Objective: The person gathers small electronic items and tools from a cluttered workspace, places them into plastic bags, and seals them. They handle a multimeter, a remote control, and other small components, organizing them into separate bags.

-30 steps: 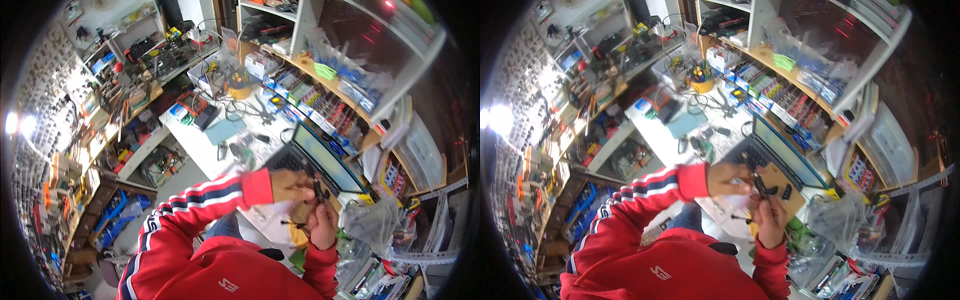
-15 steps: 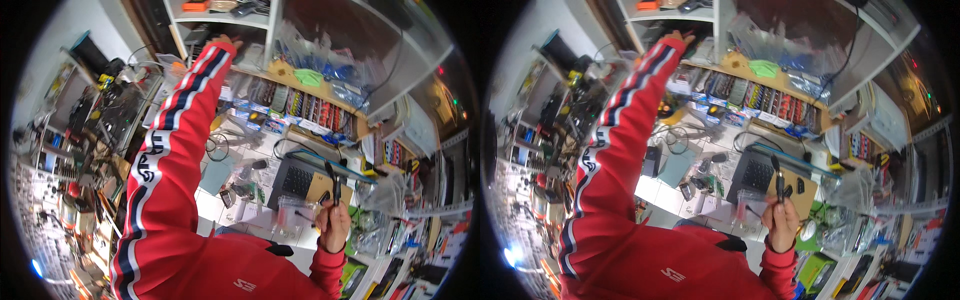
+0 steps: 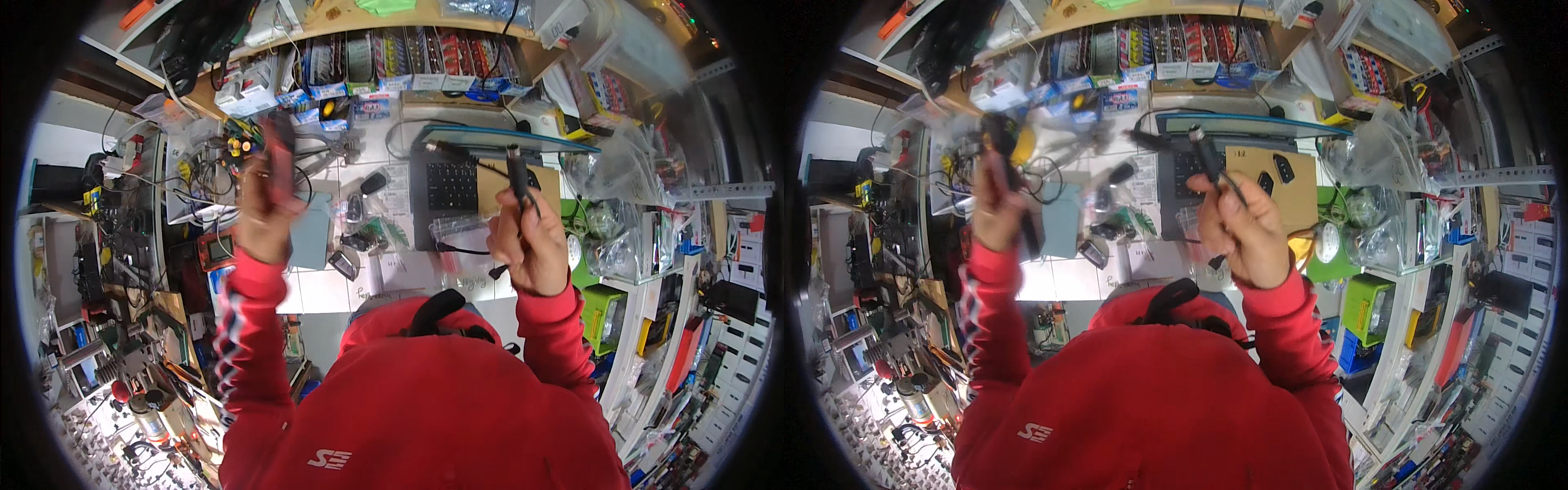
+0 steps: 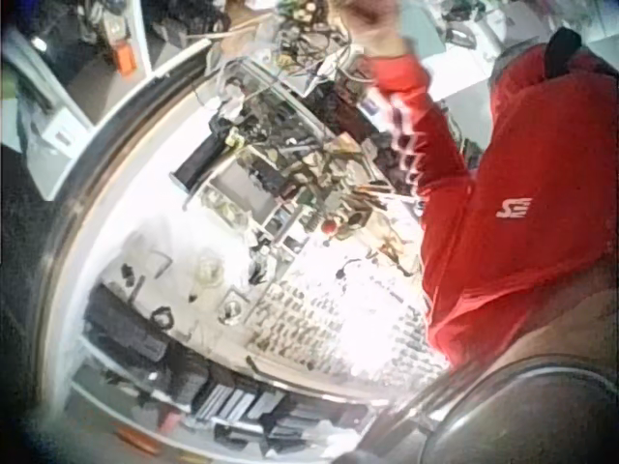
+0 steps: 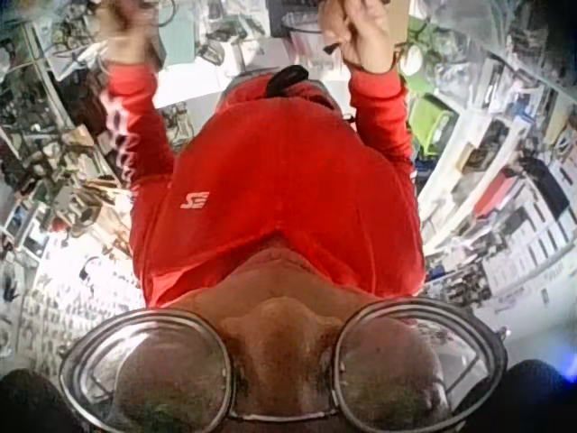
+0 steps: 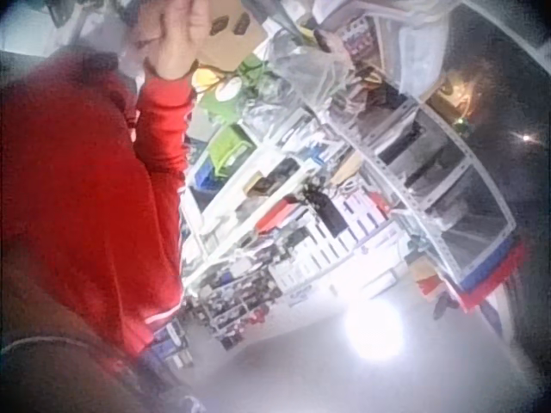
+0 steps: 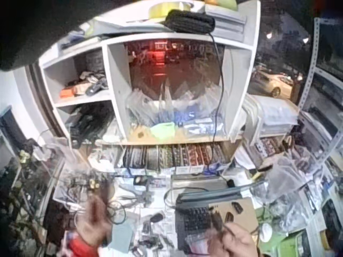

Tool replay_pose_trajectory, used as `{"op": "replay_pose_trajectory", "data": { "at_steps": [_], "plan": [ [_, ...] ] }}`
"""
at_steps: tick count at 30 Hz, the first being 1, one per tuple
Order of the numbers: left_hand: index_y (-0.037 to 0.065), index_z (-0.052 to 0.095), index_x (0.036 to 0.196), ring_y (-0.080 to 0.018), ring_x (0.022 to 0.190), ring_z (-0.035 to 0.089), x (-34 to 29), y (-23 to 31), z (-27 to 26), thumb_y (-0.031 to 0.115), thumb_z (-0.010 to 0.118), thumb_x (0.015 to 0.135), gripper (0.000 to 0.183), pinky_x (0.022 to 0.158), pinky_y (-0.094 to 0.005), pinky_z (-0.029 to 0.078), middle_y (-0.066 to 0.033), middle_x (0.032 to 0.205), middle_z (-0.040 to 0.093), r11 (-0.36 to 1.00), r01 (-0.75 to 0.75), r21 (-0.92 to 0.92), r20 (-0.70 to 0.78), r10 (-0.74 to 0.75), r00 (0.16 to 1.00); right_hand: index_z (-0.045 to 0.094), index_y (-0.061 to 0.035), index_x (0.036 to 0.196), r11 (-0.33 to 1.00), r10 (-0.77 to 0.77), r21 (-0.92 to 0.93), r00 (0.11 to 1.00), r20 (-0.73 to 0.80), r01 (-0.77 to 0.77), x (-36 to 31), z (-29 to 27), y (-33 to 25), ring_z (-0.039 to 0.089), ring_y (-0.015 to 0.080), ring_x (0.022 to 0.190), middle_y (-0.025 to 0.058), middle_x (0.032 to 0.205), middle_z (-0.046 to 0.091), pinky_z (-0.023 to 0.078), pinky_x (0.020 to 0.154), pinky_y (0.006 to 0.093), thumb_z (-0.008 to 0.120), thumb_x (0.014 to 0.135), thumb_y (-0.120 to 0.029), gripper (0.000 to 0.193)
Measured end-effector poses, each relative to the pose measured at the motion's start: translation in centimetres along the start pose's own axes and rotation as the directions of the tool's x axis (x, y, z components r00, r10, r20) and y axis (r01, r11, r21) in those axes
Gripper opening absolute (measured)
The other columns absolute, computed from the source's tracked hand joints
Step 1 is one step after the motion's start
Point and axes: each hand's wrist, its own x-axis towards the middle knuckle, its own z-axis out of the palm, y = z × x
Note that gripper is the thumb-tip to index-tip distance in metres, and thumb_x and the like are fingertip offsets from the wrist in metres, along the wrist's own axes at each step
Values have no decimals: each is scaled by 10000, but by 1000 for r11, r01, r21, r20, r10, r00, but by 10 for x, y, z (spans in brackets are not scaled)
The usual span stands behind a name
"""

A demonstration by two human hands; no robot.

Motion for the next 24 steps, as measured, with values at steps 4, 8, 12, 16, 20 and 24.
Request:
{"op": "replay_pose_trajectory", "data": {
  "at_steps": [4,8,12,16,20,24],
  "plan": [
    [44,307,1149,-176,1011,406,-31,4,100,12,678,532,721,853,-296,350,-77,1098,384,976,86,-202,202,-45,978,471,-5,953,989,-19,143,999,-40,24,-8,-13,0,222,52,407,-19,485,299,189,385,190,355,870,-258,291],
    [25,370,1101,-238,937,421,-28,20,148,1,647,493,668,847,-303,339,-111,1011,368,980,148,-135,282,-106,954,492,12,879,984,-178,-38,958,-223,174,-30,-24,-12,257,51,410,0,507,381,217,387,193,396,856,-220,252],
    [33,346,1091,-154,925,467,-15,25,169,12,664,516,657,794,-257,381,-77,987,462,998,-21,66,387,-6,922,505,27,868,943,-307,-228,895,-323,242,-53,-36,-26,297,43,419,24,598,476,233,393,181,455,826,-160,198],
    [44,351,1090,-152,931,466,-11,25,188,13,673,523,653,786,-262,389,-67,997,458,995,-14,-96,416,53,908,514,55,867,860,-457,-439,778,-431,261,-69,-44,-40,292,18,425,13,598,495,211,397,170,546,769,-131,213],
    [55,346,1111,-167,955,461,-2,27,199,-31,663,522,674,803,-278,386,-74,1062,425,979,-104,-174,470,175,865,518,52,867,826,-432,-536,805,-407,172,-80,-50,-59,289,15,426,9,615,504,222,409,164,532,784,-155,224],
    [33,416,1031,-211,898,459,5,36,204,-38,638,507,574,772,-273,382,-100,966,432,969,-163,-184,436,229,870,514,30,797,880,-416,-396,830,-373,263,-85,-52,-65,342,47,478,95,755,557,286,447,178,473,824,-172,208]
  ]
}}
